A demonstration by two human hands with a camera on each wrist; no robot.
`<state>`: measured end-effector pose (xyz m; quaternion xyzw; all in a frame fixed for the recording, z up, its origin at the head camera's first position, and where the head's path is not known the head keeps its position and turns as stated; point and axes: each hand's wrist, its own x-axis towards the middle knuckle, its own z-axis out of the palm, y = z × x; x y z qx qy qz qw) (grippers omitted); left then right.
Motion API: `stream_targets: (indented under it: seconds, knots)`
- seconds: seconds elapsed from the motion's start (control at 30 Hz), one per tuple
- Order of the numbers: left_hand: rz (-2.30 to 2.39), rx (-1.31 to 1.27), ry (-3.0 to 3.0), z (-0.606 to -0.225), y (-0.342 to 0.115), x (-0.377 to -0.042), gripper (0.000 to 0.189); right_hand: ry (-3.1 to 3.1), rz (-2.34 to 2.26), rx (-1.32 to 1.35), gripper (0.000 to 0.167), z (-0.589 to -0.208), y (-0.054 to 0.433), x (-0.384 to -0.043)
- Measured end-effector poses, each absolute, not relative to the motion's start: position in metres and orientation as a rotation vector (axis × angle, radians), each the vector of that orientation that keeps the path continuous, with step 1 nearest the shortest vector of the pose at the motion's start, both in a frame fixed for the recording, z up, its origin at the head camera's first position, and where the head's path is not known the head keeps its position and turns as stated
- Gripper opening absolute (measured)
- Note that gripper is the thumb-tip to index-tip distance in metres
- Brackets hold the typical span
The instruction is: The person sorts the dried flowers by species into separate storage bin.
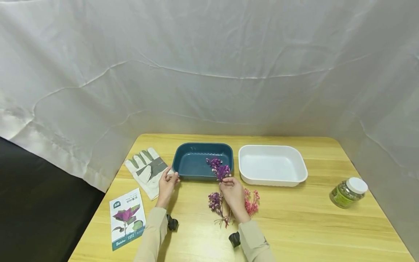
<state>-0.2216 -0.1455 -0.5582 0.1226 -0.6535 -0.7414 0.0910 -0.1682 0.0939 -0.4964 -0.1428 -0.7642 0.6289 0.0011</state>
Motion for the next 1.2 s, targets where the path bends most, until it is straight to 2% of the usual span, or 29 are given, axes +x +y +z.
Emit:
stream_targets:
  seconds: [0.5,0.73,0.83,1.07,1.2]
  knots:
    - [-2.262,0.305,-1.922,-0.561,-0.148,-0.221,0.053,-2.37,2.005,-0.41,0.02,-0.493,0.098,-0.222]
    - [-2.273,0.311,-1.934,-0.533,-0.145,-0.21,0.052,-2.386,2.03,-0.396,0.024,-0.49,0.093,-0.243]
    - [-2.276,0.312,-1.93,-0.535,-0.145,-0.211,0.052,-2.394,2.073,-0.39,0.028,-0.492,0.092,-0.249]
    - [-2.252,0.322,-1.939,-0.554,-0.148,-0.219,0.052,-2.386,2.115,-0.344,0.031,-0.5,0.096,-0.248]
    - [-2.218,0.308,-1.959,-0.558,-0.148,-0.22,0.052,-2.368,2.141,-0.321,0.032,-0.498,0.098,-0.225]
